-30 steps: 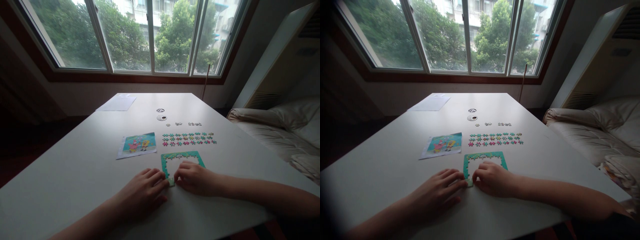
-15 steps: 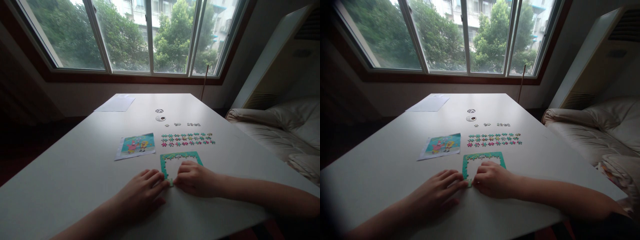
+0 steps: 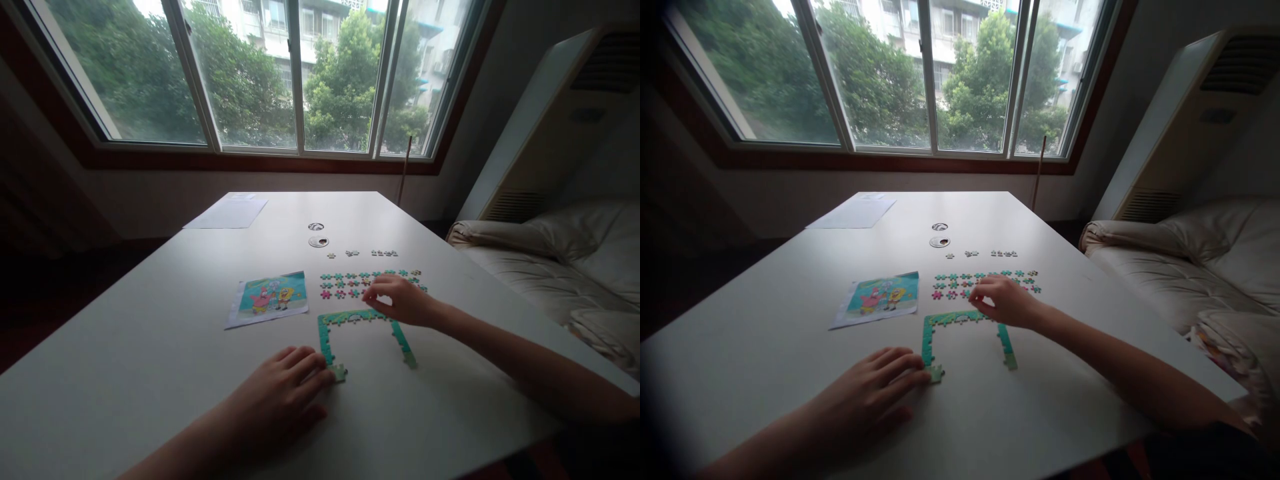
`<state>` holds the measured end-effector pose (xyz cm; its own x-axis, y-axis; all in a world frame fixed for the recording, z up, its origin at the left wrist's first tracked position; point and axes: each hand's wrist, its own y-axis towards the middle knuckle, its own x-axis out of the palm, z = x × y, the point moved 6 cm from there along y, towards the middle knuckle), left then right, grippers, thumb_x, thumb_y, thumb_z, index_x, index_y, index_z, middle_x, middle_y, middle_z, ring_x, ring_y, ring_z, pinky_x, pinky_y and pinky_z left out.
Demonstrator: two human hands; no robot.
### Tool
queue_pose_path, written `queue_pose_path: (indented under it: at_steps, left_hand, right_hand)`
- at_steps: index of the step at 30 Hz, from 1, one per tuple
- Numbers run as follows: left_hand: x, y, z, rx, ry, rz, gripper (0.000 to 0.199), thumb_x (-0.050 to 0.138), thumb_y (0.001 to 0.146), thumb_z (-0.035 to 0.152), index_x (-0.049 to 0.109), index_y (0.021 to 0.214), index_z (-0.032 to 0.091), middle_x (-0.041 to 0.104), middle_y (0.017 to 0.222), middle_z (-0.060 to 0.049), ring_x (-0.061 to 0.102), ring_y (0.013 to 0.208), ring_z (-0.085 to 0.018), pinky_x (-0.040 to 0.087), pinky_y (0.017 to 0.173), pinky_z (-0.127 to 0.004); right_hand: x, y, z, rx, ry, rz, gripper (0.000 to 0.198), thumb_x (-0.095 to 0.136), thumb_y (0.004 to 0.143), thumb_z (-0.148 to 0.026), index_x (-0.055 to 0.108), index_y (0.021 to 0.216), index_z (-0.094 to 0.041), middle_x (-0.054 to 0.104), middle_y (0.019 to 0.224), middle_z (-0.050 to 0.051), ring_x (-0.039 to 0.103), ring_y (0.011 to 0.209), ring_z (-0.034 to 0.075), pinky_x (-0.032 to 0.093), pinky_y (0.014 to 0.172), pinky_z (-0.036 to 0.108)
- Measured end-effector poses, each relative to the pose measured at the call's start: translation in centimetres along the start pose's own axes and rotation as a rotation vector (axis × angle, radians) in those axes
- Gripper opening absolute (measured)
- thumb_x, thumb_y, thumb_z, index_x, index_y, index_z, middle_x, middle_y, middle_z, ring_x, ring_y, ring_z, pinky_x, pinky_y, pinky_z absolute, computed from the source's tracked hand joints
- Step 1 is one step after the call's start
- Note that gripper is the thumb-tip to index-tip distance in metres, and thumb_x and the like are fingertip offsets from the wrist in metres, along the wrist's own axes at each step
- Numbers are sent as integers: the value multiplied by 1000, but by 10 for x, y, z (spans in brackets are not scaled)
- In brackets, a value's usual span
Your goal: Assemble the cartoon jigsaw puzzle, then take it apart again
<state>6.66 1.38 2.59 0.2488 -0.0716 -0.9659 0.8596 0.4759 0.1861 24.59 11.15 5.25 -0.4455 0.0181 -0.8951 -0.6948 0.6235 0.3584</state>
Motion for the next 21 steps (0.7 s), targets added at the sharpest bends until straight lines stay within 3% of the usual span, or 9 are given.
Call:
queue_pose_path:
  at_steps: [7, 10, 14, 21]
  left_hand:
    - [2, -2, -1, 5, -5, -3, 33, 48, 85, 23, 45, 118, 19, 57, 106, -10, 51, 98, -26, 44, 83, -41]
    - [0, -2, -1, 4, -9, 6, 34, 48, 85, 23, 45, 119, 19, 56, 106, -10, 51, 98, -26, 45, 83, -40]
    - [-2, -1, 0, 14, -8, 33, 34, 48, 85, 23, 46, 119, 20, 57, 104, -9, 52, 97, -24, 45, 83, -38]
    - [1, -3, -1, 10, 11, -3, 35, 49, 85, 23, 45, 119, 20, 56, 108, -9, 51, 98, -25, 45, 83, -40]
  right_hand:
    - [-41, 1, 103, 337, -148, 68, 20, 50, 82, -25, 67, 85, -14, 65, 78, 6, 56, 67, 14, 42, 66, 26]
    - [-52, -4, 147, 525, -219, 38, 24, 50, 82, -28, 68, 90, -14, 67, 80, 7, 57, 69, 16, 41, 65, 27]
    - [-42, 0, 179, 581, -218, -22, 24, 51, 80, -25, 69, 93, -16, 68, 86, 6, 58, 71, 15, 41, 65, 25]
    - [-7, 25, 198, 597, -190, -143, 30, 58, 76, -30, 66, 104, -19, 64, 100, 6, 58, 86, 18, 42, 76, 25]
